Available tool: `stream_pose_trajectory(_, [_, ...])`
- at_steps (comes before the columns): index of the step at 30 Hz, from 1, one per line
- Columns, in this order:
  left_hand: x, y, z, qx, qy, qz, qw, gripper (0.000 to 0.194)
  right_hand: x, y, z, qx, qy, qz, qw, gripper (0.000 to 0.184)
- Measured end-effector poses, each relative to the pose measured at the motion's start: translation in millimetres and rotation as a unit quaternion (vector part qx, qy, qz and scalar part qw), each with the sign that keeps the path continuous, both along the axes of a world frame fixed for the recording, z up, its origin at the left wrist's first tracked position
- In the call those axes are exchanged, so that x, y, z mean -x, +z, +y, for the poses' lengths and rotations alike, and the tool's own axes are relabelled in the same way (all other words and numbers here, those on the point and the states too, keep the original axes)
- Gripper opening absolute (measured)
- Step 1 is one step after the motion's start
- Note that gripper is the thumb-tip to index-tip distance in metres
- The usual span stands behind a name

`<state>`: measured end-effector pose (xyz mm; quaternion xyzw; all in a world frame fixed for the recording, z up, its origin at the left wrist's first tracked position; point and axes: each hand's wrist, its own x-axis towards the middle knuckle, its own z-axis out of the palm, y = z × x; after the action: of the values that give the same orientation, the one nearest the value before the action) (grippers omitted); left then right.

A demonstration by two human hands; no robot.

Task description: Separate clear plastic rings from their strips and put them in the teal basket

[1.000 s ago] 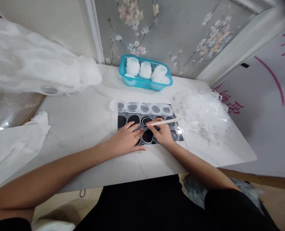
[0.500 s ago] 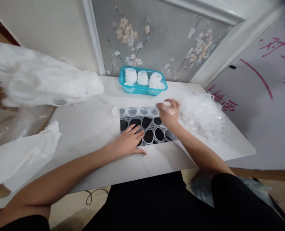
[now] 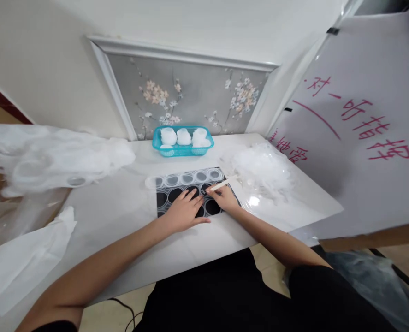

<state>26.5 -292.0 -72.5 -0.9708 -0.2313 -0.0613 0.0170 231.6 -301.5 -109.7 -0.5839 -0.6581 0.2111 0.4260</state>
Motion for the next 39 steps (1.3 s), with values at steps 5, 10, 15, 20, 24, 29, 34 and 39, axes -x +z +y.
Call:
stream_pose_trajectory(5, [-5, -10.4, -2, -0.006, 0.024, 0.008, 1.000, 0.079, -1, 5.4, 2, -0.005, 0.003, -0.022, 1.000, 0.019])
stream_pose_trajectory(10, [-1, -10.3, -1, 0.001, 0.015, -0.009, 1.000, 0.076, 7, 8.2, -11, -0.048, -0.013, -0.099, 0.994, 0.018])
stream_pose_trajectory(15, [-1, -4.5, 2, 0.032, 0.000, 0.001, 0.999, 0.081, 22, 7.8, -23, -0.098, 0.015, -0.330, 0.939, 0.022])
stream_pose_trajectory(20, [-1, 1.9, 2, 0.045, 0.002, 0.032, 0.998, 0.090, -3, 45.5, 16, -0.081, -0.034, -0.380, 0.921, 0.022])
stream_pose_trajectory(24, [-8, 14.8, 5, 0.046, 0.002, 0.043, 0.998, 0.082, -54, 74.7, 39, -0.100, -0.210, -0.246, 0.941, 0.028])
stream_pose_trajectory(29, [-40, 23.3, 6, 0.012, 0.016, -0.008, 1.000, 0.065, -63, 44.5, 6, -0.098, -0.078, -0.060, 0.990, 0.025])
stream_pose_trajectory(34, [-62, 3.5, 0, 0.014, -0.004, 0.002, 1.000, 0.074, -47, 10.8, -13, -0.048, -0.044, -0.016, 0.998, 0.025])
stream_pose_trajectory(39, [-64, -8.4, -1, 0.011, 0.002, 0.009, 1.000, 0.076, -50, 7.0, -9, -0.023, -0.025, 0.000, 0.999, 0.023])
